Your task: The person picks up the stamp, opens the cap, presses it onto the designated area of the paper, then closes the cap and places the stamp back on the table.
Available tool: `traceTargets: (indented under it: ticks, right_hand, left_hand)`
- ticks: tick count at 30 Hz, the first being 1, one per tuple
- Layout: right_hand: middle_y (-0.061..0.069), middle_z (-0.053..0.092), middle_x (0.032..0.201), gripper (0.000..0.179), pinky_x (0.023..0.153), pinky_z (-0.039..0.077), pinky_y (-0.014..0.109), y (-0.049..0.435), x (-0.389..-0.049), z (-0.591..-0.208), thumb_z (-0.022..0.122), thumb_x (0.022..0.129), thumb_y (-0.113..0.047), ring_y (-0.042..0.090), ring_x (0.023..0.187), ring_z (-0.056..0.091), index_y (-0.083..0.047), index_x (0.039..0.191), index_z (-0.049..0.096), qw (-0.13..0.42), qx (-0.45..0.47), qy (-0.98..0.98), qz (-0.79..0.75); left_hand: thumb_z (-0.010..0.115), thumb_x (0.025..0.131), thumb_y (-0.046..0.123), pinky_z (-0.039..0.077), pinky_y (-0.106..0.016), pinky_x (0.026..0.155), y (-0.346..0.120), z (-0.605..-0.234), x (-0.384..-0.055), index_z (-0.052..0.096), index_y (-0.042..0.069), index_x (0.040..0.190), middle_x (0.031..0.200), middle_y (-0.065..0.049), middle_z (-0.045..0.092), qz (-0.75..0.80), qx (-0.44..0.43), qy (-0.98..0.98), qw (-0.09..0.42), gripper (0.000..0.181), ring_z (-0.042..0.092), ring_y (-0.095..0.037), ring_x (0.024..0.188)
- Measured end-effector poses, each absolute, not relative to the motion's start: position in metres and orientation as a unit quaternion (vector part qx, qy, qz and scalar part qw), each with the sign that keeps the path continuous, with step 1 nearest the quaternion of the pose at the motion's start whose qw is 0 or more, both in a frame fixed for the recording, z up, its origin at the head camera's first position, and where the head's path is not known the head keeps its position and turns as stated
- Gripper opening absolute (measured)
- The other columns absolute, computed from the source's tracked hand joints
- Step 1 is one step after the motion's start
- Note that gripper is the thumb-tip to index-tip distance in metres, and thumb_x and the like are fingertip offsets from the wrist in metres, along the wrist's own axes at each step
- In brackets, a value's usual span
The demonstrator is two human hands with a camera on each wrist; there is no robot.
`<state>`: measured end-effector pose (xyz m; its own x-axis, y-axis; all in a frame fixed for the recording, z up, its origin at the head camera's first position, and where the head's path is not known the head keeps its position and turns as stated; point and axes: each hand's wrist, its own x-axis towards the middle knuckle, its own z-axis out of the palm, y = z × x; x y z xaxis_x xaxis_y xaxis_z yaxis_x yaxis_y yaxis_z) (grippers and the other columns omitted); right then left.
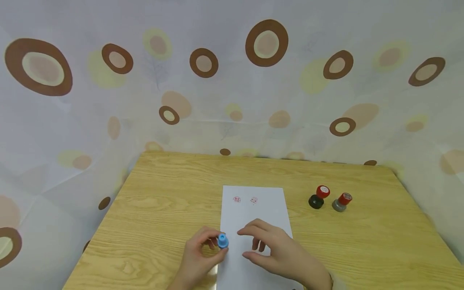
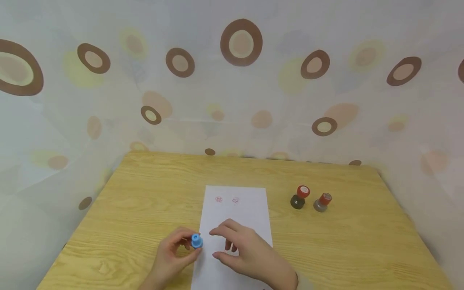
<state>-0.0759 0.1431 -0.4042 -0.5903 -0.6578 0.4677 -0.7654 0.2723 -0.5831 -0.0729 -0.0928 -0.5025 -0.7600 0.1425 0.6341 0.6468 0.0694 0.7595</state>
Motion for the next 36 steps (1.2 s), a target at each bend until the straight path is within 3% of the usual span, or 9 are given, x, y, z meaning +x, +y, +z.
traceTargets:
  ticks: [8, 11, 15, 21, 26, 31, 36]
  right_hand:
    - [-0.005, 0.061, 0.090, 0.027, 0.063, 0.048, 0.010, 0.129, -0.076, -0.428, 0.081, 0.079, -0.002, 0.001, 0.071, 0.055, -0.011, 0.102, 0.068, 0.004, 0.476, -0.785, 0.396]
    - [-0.005, 0.060, 0.086, 0.023, 0.061, 0.048, 0.009, 0.125, -0.075, -0.432, 0.081, 0.077, -0.001, -0.001, 0.070, 0.054, -0.009, 0.096, 0.070, -0.011, 0.475, -0.789, 0.390]
    - [-0.006, 0.059, 0.085, 0.021, 0.060, 0.046, 0.009, 0.123, -0.075, -0.433, 0.079, 0.077, 0.003, -0.002, 0.068, 0.050, -0.010, 0.090, 0.069, -0.018, 0.462, -0.803, 0.375]
    - [-0.006, 0.059, 0.087, 0.020, 0.060, 0.049, 0.012, 0.125, -0.075, -0.430, 0.076, 0.083, 0.002, -0.003, 0.069, 0.052, -0.012, 0.092, 0.064, 0.007, 0.449, -0.798, 0.401]
    - [-0.005, 0.060, 0.087, 0.022, 0.062, 0.050, 0.013, 0.125, -0.075, -0.428, 0.076, 0.083, 0.003, -0.001, 0.071, 0.056, -0.012, 0.093, 0.064, 0.029, 0.446, -0.786, 0.427]
    - [-0.006, 0.062, 0.086, 0.023, 0.062, 0.053, 0.017, 0.125, -0.073, -0.426, 0.078, 0.081, 0.004, -0.002, 0.074, 0.056, -0.012, 0.091, 0.065, -0.008, 0.413, -0.802, 0.432]
    - [-0.006, 0.061, 0.084, 0.024, 0.060, 0.053, 0.018, 0.125, -0.073, -0.426, 0.079, 0.079, 0.005, -0.003, 0.071, 0.055, -0.011, 0.086, 0.064, -0.008, 0.406, -0.803, 0.437]
  left_hand:
    - [0.078, 0.067, -0.019, 0.054, -0.028, 0.056, -0.059, -0.513, -0.049, 0.066, 0.002, 0.101, 0.085, -0.008, 0.061, -0.638, -0.322, -0.682, 0.152, 0.042, 0.055, -0.026, 0.067]
    - [0.076, 0.063, -0.023, 0.054, -0.030, 0.054, -0.056, -0.514, -0.047, 0.064, 0.000, 0.098, 0.083, -0.010, 0.059, -0.647, -0.325, -0.673, 0.149, 0.044, 0.054, -0.028, 0.065]
    - [0.077, 0.066, -0.021, 0.054, -0.029, 0.053, -0.055, -0.525, -0.048, 0.064, 0.001, 0.099, 0.084, -0.011, 0.060, -0.652, -0.316, -0.672, 0.153, 0.042, 0.055, -0.026, 0.065]
    - [0.074, 0.080, -0.011, 0.059, -0.030, 0.070, -0.055, -0.527, -0.047, 0.061, -0.007, 0.109, 0.099, -0.020, 0.067, -0.722, -0.262, -0.636, 0.075, 0.032, 0.064, -0.011, 0.084]
    - [0.076, 0.082, -0.004, 0.056, -0.029, 0.085, -0.058, -0.519, -0.043, 0.055, -0.012, 0.110, 0.108, -0.015, 0.066, -0.781, -0.177, -0.599, -0.016, 0.036, 0.067, -0.014, 0.097]
    - [0.080, 0.079, -0.001, 0.056, -0.030, 0.087, -0.058, -0.514, -0.042, 0.055, -0.013, 0.106, 0.109, -0.010, 0.067, -0.792, -0.115, -0.596, -0.060, 0.039, 0.068, -0.018, 0.099]
    - [0.080, 0.077, -0.003, 0.057, -0.031, 0.084, -0.058, -0.514, -0.041, 0.054, -0.016, 0.103, 0.105, -0.011, 0.068, -0.803, -0.106, -0.582, -0.067, 0.039, 0.069, -0.020, 0.097]
